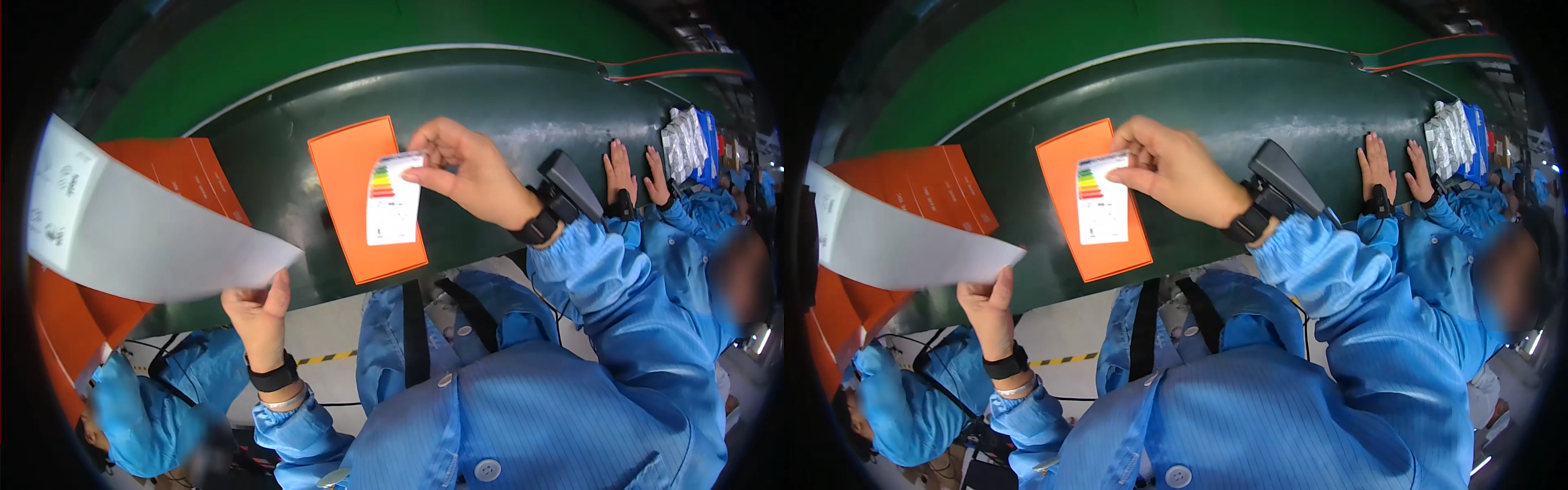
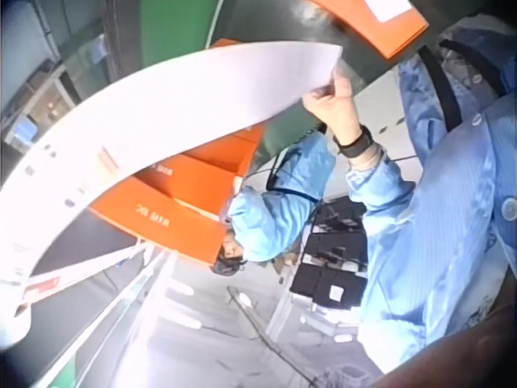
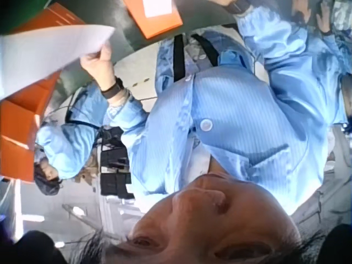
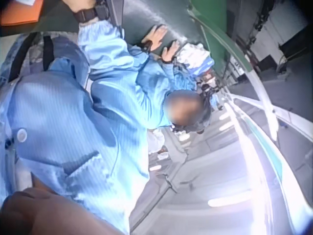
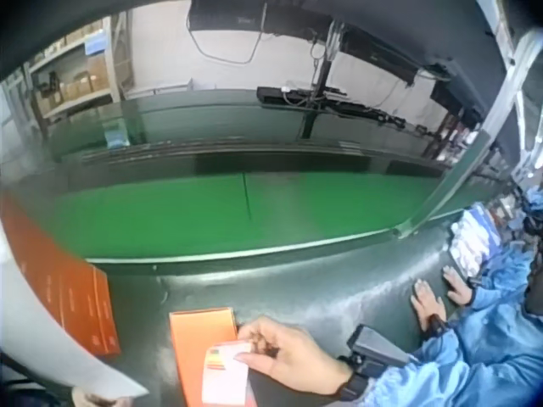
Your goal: Applying energy efficiency labels to product boxes on an assembly line.
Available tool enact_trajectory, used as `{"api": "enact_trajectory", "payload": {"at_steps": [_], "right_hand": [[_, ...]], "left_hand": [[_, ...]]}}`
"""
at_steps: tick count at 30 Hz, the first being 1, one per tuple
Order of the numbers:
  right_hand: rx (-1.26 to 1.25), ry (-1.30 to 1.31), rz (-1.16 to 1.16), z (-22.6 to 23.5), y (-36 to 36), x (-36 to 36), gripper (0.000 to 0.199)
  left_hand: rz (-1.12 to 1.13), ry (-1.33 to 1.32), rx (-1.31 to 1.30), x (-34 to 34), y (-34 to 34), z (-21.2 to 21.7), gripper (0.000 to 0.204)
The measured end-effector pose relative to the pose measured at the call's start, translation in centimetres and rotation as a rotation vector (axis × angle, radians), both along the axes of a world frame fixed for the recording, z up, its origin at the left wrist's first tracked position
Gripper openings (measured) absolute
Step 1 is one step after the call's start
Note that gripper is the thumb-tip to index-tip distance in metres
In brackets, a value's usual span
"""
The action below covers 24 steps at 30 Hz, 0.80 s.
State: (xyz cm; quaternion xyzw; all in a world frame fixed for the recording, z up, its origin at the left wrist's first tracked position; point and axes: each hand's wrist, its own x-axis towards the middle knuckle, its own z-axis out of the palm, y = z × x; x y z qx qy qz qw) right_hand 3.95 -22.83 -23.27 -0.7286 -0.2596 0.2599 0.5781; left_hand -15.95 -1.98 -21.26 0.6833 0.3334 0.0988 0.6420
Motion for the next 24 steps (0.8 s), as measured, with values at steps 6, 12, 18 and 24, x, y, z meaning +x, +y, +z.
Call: {"api": "enact_trajectory", "payload": {"at_steps": [6, 12, 18, 24], "right_hand": [[-0.109, 0.072, 0.218, -1.7, 2.4, 1.0, 0.019], [-0.061, 0.210, 0.228, -2.7, 2.6, 1.8, 0.016], [-0.048, 0.070, 0.258, -3.0, 3.5, 2.9, 0.015], [-0.042, 0.063, 0.241, -3.1, 3.9, 3.6, 0.016]], "left_hand": [[-0.051, -0.139, -0.088, -1.5, -2.2, -4.3, 0.032], [0.128, -0.005, -0.110, -0.3, -8.1, -5.5, 0.072], [0.093, 0.041, -0.230, 0.9, -11.2, -6.7, 0.074], [0.070, 0.004, -0.318, 1.6, -11.4, -6.4, 0.067]]}}
